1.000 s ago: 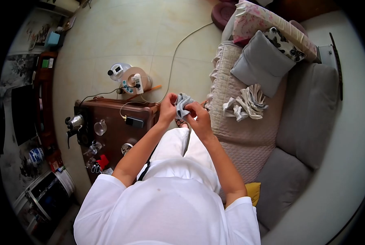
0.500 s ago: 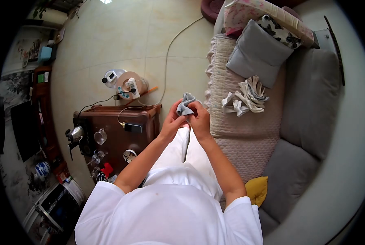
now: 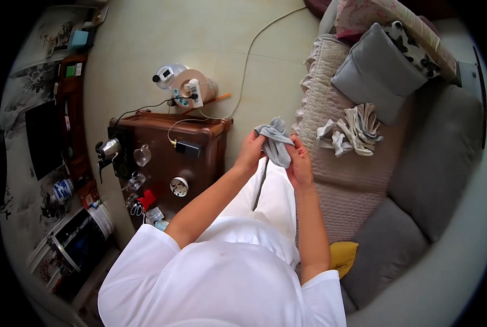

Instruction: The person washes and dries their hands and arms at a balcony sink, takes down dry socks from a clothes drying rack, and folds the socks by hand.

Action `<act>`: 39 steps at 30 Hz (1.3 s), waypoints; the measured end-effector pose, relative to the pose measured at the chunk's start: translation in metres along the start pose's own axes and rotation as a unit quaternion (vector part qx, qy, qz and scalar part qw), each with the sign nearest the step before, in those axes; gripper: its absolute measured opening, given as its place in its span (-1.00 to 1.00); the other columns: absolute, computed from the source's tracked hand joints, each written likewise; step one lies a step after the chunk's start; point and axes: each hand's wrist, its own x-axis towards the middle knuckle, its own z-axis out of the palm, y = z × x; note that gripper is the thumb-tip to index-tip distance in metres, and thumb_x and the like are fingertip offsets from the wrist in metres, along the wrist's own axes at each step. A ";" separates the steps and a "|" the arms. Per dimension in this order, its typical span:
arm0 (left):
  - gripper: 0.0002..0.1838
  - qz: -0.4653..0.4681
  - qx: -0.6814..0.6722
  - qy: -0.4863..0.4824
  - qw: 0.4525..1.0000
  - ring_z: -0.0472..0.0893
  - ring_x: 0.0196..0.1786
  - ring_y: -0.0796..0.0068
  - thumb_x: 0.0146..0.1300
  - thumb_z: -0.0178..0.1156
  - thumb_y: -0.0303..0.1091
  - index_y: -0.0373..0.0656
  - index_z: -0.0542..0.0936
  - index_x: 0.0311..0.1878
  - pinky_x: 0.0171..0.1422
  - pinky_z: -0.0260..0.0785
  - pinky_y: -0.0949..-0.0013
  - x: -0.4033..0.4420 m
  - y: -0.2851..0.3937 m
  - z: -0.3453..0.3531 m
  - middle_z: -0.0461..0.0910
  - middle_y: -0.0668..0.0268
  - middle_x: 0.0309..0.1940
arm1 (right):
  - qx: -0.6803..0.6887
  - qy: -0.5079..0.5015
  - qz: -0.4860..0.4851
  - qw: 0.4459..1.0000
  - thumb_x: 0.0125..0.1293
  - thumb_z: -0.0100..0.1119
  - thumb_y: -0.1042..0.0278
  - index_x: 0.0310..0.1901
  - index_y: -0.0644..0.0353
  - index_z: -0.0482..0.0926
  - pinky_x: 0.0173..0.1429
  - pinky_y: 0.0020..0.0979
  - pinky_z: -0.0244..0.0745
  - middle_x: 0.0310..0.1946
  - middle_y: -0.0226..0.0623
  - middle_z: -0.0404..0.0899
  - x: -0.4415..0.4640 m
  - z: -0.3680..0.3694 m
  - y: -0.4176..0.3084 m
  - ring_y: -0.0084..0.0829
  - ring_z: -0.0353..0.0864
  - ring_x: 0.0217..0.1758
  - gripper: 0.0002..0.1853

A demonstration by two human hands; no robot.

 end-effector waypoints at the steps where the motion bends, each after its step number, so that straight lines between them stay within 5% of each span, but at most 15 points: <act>1: -0.80 -0.028 -0.036 0.009 0.999 0.54 -0.10 0.50 0.34 -0.04 -0.32 -0.13 0.47 -0.06 -0.02 0.42 0.35 0.005 0.004 0.000 0.55 0.37 -0.17 | -0.005 0.005 0.011 1.000 0.32 0.07 0.38 -0.17 0.16 0.51 -0.09 -0.59 0.46 -0.23 -0.42 0.61 -0.001 -0.002 -0.004 -0.62 0.58 -0.19 -0.89; 4: -0.77 -0.140 -0.155 0.011 0.978 0.52 0.01 0.27 0.35 -0.11 -0.35 -0.14 0.43 0.00 0.16 0.36 0.08 0.023 -0.001 -0.004 0.53 0.26 -0.07 | -0.029 0.016 0.003 0.999 0.31 0.11 0.32 -0.15 0.15 0.55 -0.13 -0.60 0.46 -0.28 -0.44 0.61 0.003 -0.009 -0.016 -0.67 0.57 -0.25 -0.85; 11: -0.71 -0.200 -0.184 -0.050 0.961 0.52 0.06 0.31 0.37 -0.12 -0.22 -0.13 0.45 0.03 0.17 0.35 0.14 0.023 -0.009 0.030 0.52 0.27 0.00 | -0.094 0.135 -0.092 0.982 0.30 0.12 0.31 -0.35 0.17 0.56 -0.31 -0.64 0.35 -0.48 -0.52 0.56 0.023 -0.026 -0.033 -0.75 0.46 -0.43 -0.86; 15: -0.65 -0.201 -0.159 -0.140 0.956 0.53 0.03 0.39 0.36 -0.10 -0.13 -0.17 0.50 -0.02 0.17 0.36 0.24 0.026 -0.025 0.041 0.55 0.29 -0.04 | -0.118 0.139 -0.064 0.981 0.29 0.14 0.29 -0.34 0.18 0.57 -0.35 -0.65 0.36 -0.47 -0.51 0.57 0.034 -0.052 -0.039 -0.74 0.48 -0.46 -0.85; 20: -0.52 -0.167 -0.003 -0.154 0.974 0.51 0.07 0.35 0.39 -0.18 0.01 -0.19 0.47 0.06 0.20 0.32 0.17 0.035 -0.020 0.054 0.54 0.28 -0.02 | -0.083 0.105 -0.041 0.990 0.40 -0.05 0.17 -0.03 0.21 0.50 -0.01 -0.60 0.38 -0.21 -0.43 0.56 0.015 -0.078 -0.030 -0.65 0.51 -0.11 -0.69; 24: -0.65 -0.125 0.091 -0.190 0.969 0.52 0.06 0.39 0.38 -0.05 -0.17 -0.20 0.47 0.06 0.20 0.33 0.23 0.056 -0.050 0.036 0.53 0.28 -0.01 | -0.071 0.078 -0.046 0.993 0.38 -0.02 0.11 0.11 0.22 0.41 0.12 -0.56 0.31 -0.10 -0.42 0.52 -0.004 -0.088 -0.063 -0.59 0.47 -0.01 -0.60; 25: -0.71 -0.145 0.069 -0.174 0.972 0.54 -0.05 0.53 0.36 0.01 -0.21 -0.21 0.50 -0.02 0.07 0.40 0.33 0.056 -0.057 0.042 0.57 0.35 -0.12 | -0.216 0.051 -0.103 0.970 0.25 0.17 0.14 0.01 0.23 0.46 0.03 -0.50 0.37 -0.17 -0.36 0.55 0.001 -0.101 -0.051 -0.51 0.52 -0.10 -0.60; 28: -0.71 -0.174 0.148 -0.172 0.958 0.54 -0.09 0.57 0.30 0.11 -0.21 -0.18 0.49 -0.03 0.02 0.39 0.39 0.066 -0.098 0.035 0.57 0.35 -0.18 | -0.449 0.081 -0.078 0.886 0.08 0.33 0.20 -0.08 0.25 0.48 -0.08 -0.43 0.42 -0.27 -0.25 0.58 -0.004 -0.146 -0.042 -0.45 0.54 -0.20 -0.57; 29: -0.67 -0.203 0.248 -0.150 0.935 0.52 -0.02 0.55 0.27 0.15 -0.22 -0.18 0.46 0.02 0.10 0.34 0.37 0.070 -0.105 0.032 0.55 0.35 -0.11 | -0.460 0.113 -0.079 0.877 -0.01 0.36 0.24 -0.13 0.27 0.49 -0.16 -0.37 0.44 -0.34 -0.18 0.58 -0.005 -0.170 -0.034 -0.41 0.57 -0.26 -0.57; 31: -0.66 -0.096 0.324 -0.119 0.934 0.51 -0.01 0.54 0.24 0.19 -0.27 -0.20 0.45 0.02 0.13 0.32 0.40 0.081 -0.132 0.014 0.55 0.33 -0.11 | -0.506 0.201 -0.109 0.831 -0.01 0.37 0.19 -0.15 0.26 0.50 -0.16 -0.35 0.44 -0.32 -0.15 0.60 -0.011 -0.224 -0.028 -0.32 0.59 -0.24 -0.57; 32: -0.65 -0.042 0.359 -0.102 0.927 0.51 0.00 0.54 0.22 0.21 -0.29 -0.21 0.45 0.02 0.14 0.31 0.42 0.087 -0.141 0.008 0.55 0.32 -0.11 | -0.536 0.266 -0.082 0.797 -0.04 0.39 0.21 -0.16 0.28 0.51 -0.14 -0.39 0.44 -0.31 -0.20 0.60 -0.018 -0.252 -0.030 -0.43 0.56 -0.25 -0.56; 36: -0.62 -0.048 0.400 -0.115 0.908 0.53 -0.01 0.47 0.17 0.24 -0.37 -0.27 0.43 0.04 0.12 0.35 0.42 0.123 -0.152 0.005 0.56 0.24 -0.10 | -0.599 0.410 -0.024 0.687 -0.08 0.40 0.07 -0.09 0.25 0.49 -0.02 -0.23 0.43 -0.19 -0.06 0.58 -0.034 -0.376 -0.022 -0.13 0.56 -0.08 -0.44; 39: -0.51 -0.002 0.539 -0.110 0.835 0.55 -0.04 0.41 0.09 0.32 -0.29 -0.29 0.42 0.05 0.03 0.40 0.38 0.172 -0.180 0.009 0.57 0.17 -0.12 | -0.658 0.441 -0.025 0.610 -0.01 0.35 0.08 -0.09 0.22 0.49 -0.01 -0.22 0.42 -0.20 -0.11 0.56 -0.020 -0.405 -0.031 -0.09 0.54 -0.09 -0.50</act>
